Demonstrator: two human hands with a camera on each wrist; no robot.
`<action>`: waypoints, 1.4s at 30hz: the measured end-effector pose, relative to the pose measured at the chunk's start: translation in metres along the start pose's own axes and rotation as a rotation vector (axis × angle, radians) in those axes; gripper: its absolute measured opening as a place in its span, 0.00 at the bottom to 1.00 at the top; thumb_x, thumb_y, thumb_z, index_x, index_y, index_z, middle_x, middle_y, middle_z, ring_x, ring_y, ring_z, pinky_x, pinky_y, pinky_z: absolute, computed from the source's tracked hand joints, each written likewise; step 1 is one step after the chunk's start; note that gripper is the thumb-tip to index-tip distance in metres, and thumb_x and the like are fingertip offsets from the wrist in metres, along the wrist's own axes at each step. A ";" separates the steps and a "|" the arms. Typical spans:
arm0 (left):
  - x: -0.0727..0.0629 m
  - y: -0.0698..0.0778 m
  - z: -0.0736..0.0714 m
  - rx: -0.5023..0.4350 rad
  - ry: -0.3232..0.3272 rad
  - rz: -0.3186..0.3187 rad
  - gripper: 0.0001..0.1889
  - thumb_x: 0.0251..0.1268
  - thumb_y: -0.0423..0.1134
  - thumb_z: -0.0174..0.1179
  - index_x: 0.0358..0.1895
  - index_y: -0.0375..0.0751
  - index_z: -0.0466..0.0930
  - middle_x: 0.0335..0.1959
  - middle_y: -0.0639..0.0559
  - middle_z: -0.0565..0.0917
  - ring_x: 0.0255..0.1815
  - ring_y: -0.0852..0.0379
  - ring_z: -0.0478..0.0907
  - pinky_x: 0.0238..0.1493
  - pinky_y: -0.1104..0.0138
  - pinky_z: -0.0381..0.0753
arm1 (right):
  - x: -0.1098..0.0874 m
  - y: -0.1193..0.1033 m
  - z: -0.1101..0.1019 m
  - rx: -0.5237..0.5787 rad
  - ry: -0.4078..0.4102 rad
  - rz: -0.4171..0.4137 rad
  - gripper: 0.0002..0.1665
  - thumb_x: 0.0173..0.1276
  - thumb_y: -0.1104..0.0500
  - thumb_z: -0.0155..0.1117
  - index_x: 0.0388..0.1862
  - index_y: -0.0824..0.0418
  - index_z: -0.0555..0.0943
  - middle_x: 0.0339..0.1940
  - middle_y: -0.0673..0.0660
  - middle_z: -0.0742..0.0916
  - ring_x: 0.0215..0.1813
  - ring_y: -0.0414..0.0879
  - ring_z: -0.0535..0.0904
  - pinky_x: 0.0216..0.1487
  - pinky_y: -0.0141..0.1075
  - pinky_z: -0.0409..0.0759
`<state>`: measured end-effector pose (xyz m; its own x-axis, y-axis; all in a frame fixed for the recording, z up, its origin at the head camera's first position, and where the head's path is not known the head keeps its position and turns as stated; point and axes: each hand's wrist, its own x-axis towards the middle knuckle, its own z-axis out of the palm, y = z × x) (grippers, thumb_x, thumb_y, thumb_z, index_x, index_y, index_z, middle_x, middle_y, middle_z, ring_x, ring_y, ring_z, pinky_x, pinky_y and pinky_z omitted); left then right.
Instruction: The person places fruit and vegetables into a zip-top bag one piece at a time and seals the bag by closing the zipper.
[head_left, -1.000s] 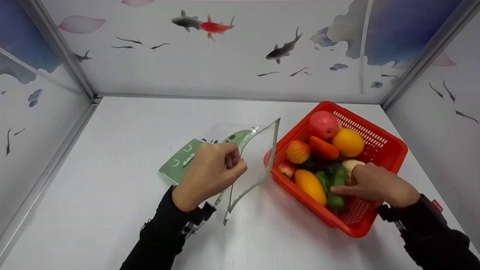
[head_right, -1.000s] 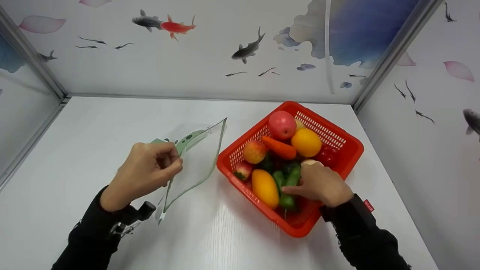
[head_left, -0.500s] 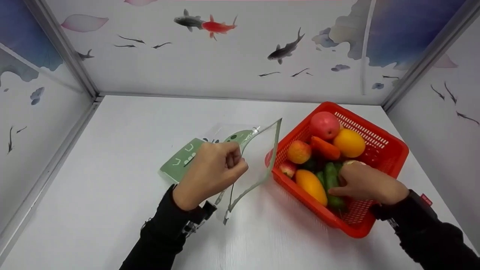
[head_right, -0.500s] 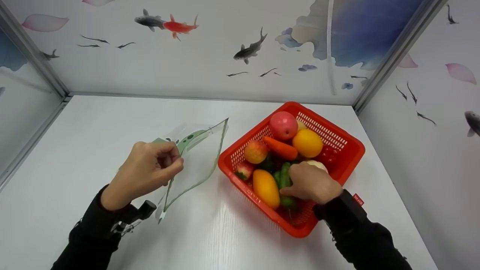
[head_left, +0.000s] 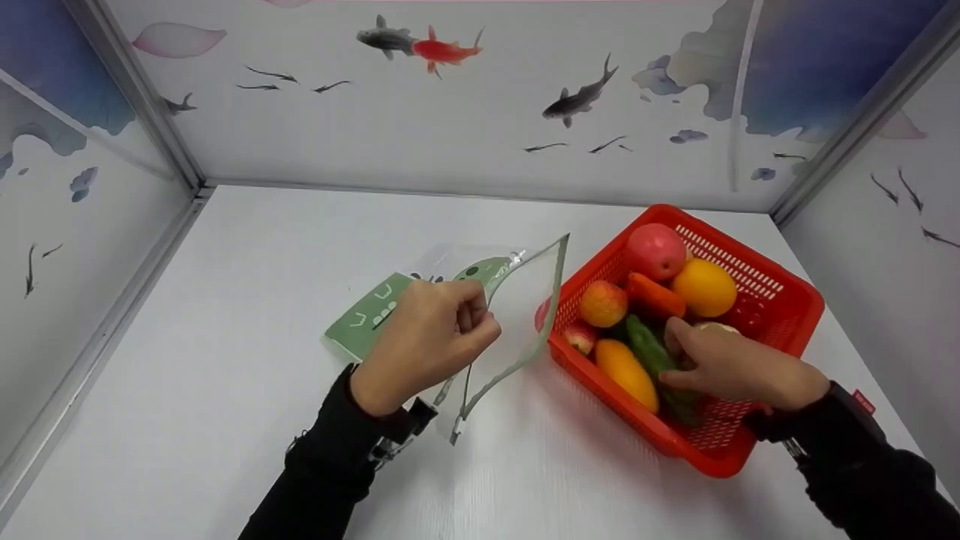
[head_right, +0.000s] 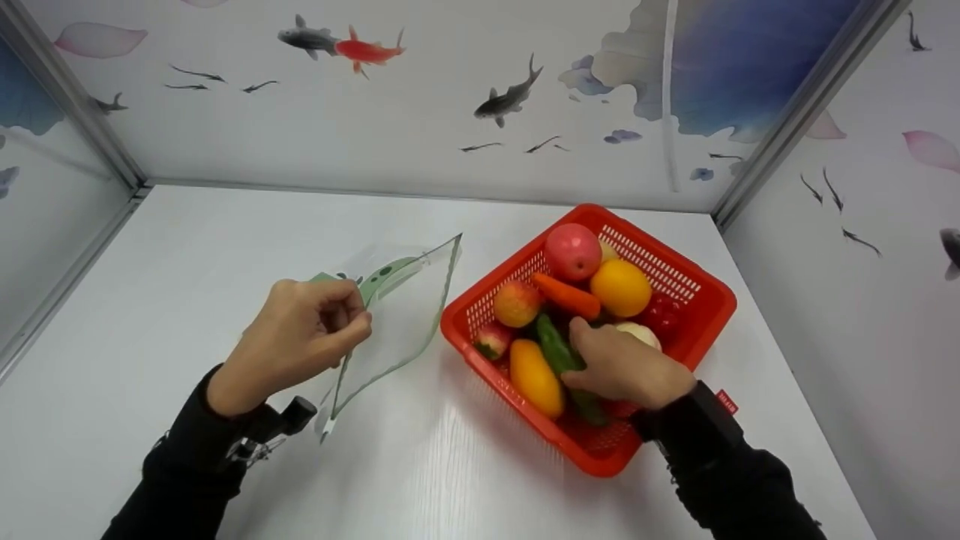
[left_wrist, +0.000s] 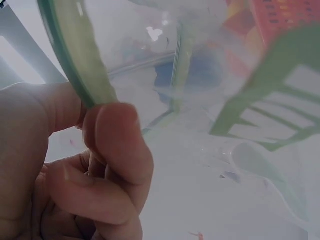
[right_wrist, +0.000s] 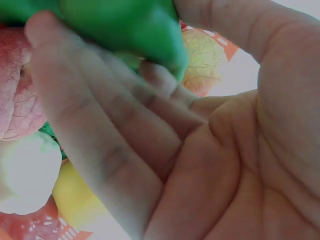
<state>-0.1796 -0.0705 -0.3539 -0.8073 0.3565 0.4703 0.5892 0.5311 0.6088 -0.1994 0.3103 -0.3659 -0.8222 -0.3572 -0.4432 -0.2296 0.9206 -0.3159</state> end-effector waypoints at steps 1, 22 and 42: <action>0.000 0.000 0.000 0.003 0.001 -0.001 0.10 0.59 0.29 0.59 0.22 0.44 0.76 0.15 0.59 0.73 0.17 0.67 0.65 0.23 0.74 0.64 | -0.001 0.000 -0.001 0.023 0.012 -0.005 0.23 0.75 0.47 0.71 0.50 0.58 0.69 0.29 0.52 0.78 0.34 0.42 0.78 0.37 0.31 0.83; 0.002 -0.001 0.001 0.012 0.009 -0.004 0.10 0.60 0.28 0.59 0.22 0.43 0.77 0.15 0.58 0.74 0.17 0.68 0.66 0.22 0.74 0.66 | -0.057 -0.020 -0.014 0.087 0.857 -0.224 0.23 0.55 0.63 0.87 0.48 0.61 0.87 0.40 0.56 0.91 0.39 0.18 0.79 0.42 0.10 0.76; -0.002 0.007 -0.002 -0.021 -0.038 0.033 0.09 0.68 0.28 0.57 0.28 0.40 0.77 0.16 0.62 0.67 0.18 0.70 0.60 0.22 0.75 0.60 | -0.034 -0.096 0.021 0.088 0.944 -0.471 0.28 0.48 0.60 0.90 0.50 0.52 0.92 0.45 0.47 0.93 0.44 0.41 0.90 0.50 0.15 0.80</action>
<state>-0.1739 -0.0691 -0.3497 -0.7881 0.4023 0.4658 0.6154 0.5025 0.6072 -0.1385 0.2308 -0.3385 -0.7399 -0.3726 0.5601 -0.6233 0.6929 -0.3625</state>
